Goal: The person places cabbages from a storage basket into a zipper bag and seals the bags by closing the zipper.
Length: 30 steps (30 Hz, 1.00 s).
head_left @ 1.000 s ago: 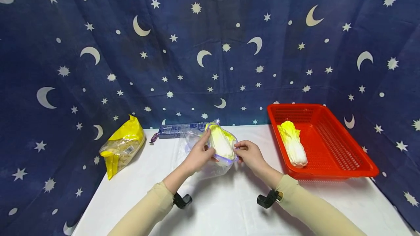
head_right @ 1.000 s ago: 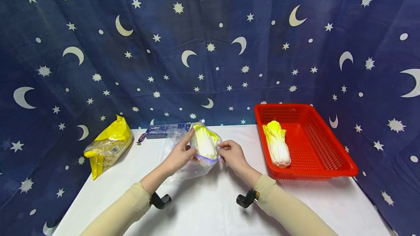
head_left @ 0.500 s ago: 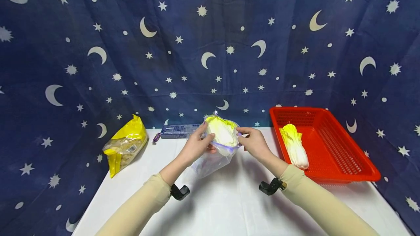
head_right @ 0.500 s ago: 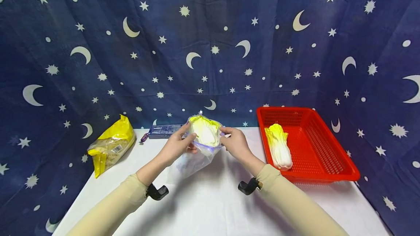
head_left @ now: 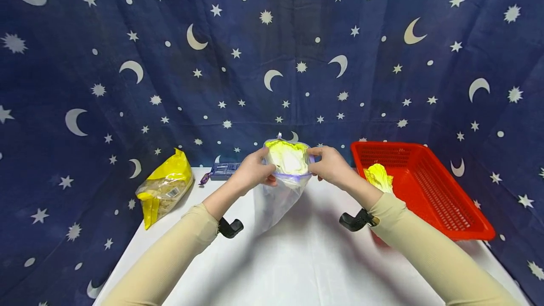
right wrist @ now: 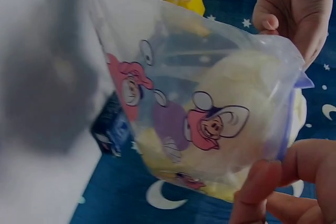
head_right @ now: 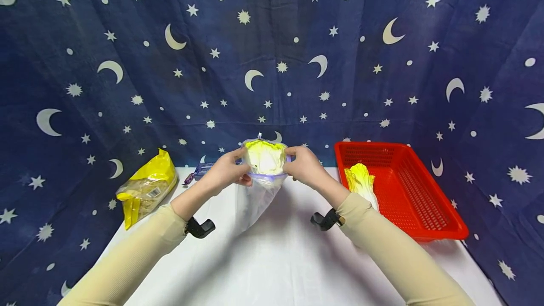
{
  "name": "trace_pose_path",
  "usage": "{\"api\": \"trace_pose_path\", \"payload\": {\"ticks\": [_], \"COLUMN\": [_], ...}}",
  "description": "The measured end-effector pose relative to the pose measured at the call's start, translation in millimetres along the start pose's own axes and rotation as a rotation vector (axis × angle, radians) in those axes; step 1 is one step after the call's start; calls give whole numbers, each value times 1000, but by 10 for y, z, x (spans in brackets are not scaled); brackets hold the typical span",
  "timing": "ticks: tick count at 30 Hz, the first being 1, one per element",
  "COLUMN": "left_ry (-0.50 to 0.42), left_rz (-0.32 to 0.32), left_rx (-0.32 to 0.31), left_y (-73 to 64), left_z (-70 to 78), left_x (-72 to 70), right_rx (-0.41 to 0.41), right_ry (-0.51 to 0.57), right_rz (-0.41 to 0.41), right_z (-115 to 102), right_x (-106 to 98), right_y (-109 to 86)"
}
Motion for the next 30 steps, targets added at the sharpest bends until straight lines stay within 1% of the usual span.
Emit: {"api": "trace_pose_path", "payload": {"ticks": [2,5,7,9,11,16,20,24,28,30], "left_ry": [60,158,211,242,237,186,186,246,343,351], "left_rz": [-1,18,26,29,18,-2,14,24,15,7], "left_rx": [-27,-69,-83,-89,-86,-72,-68,-62,-38,-29], "left_y": [12,29,31,30,29,46,74,84,82,79], "left_z": [65,152,214,271,320,397,426,483,557,581], "left_x": [-30,-94,-128,-152,-160,-169,-193,-196,-180,-169], "right_rx": [-10,-20,-12,1,12,17,36,59,61,60], "right_ry": [-16,-32,-35,-38,-50,-70,-66,-68,-86,-95], "right_rz": [-16,-25,-24,-28,-34,-37,-33,-24,-15,-16], "right_z": [-87,-208,-279,-344,-403,-520,-564,-602,-628,-632], "right_x": [-33,-77,-111,-149,-191,-279,-308,-331,-364,-374], "right_y": [2,13,16,15,12,11,8,-6,-7,-4]}}
Point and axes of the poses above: each hand's wrist, its own y-axis towards the middle knuckle, its own x-axis out of the palm, z = x × y, the point moved 7 cm from there along y, towards the middle knuckle, and after that the axes turned 7 degrees about -z, right-handed, at the moved point
